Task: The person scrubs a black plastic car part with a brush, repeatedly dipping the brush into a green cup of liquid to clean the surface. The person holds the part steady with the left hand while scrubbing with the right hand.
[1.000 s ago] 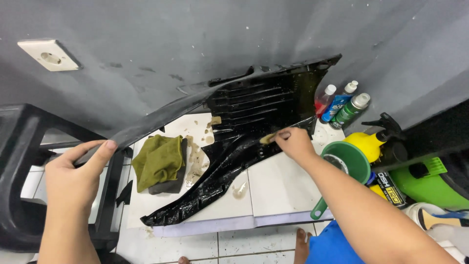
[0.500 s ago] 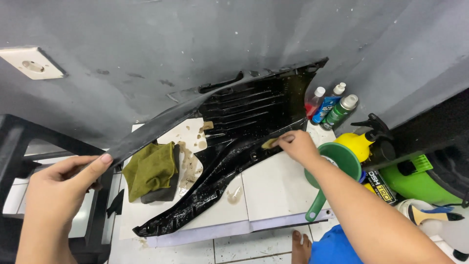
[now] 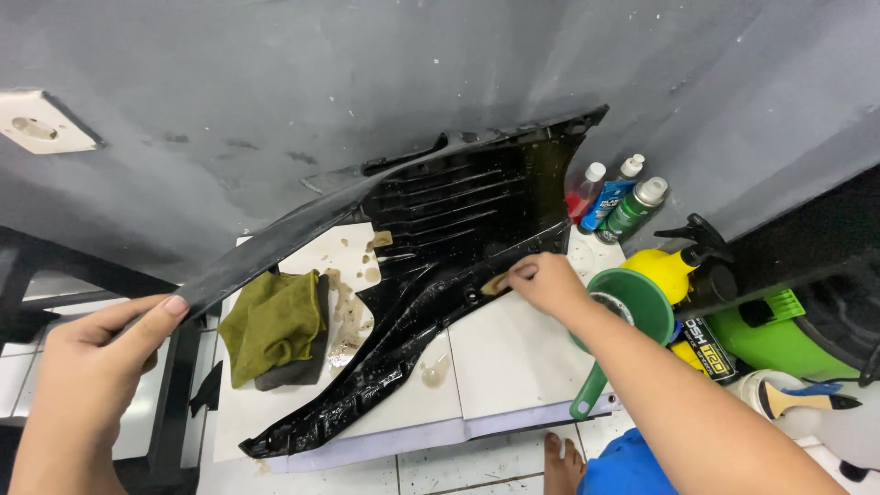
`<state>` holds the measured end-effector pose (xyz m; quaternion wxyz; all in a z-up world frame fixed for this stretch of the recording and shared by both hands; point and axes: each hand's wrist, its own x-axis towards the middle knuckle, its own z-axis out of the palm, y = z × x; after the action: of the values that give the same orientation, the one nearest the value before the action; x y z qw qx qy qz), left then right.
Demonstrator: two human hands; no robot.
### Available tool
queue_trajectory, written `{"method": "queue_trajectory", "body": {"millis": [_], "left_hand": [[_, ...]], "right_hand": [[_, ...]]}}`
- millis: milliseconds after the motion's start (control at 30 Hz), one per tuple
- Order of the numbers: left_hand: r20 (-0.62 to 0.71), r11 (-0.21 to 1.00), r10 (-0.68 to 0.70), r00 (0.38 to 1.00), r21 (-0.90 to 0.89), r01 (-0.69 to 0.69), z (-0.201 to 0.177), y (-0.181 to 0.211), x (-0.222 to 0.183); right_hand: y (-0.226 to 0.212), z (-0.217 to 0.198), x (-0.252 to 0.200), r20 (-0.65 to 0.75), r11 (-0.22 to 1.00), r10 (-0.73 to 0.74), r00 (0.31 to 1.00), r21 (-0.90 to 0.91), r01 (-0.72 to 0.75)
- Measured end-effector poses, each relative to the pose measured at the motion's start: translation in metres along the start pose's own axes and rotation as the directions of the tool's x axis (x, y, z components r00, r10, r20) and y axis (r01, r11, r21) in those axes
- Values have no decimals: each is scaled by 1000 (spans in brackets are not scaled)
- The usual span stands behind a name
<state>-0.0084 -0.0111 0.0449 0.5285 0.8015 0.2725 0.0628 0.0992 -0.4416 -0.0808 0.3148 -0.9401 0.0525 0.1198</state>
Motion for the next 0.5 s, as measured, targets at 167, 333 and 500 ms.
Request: {"method": "queue_trajectory", "body": {"millis": [167, 333, 500], "left_hand": [[2, 1000, 16, 1000, 0, -16, 1, 1, -3], [-18, 999, -3, 1000, 33, 4, 3, 4, -6], [-6, 998, 34, 999, 46, -34, 4, 6, -7]], "right_hand": [[43, -6, 23, -140, 997, 14, 990, -76, -25], [-6, 19, -9, 74, 996, 65, 995, -69, -60], [-28, 31, -22, 166, 986, -100, 981, 148, 75]]}}
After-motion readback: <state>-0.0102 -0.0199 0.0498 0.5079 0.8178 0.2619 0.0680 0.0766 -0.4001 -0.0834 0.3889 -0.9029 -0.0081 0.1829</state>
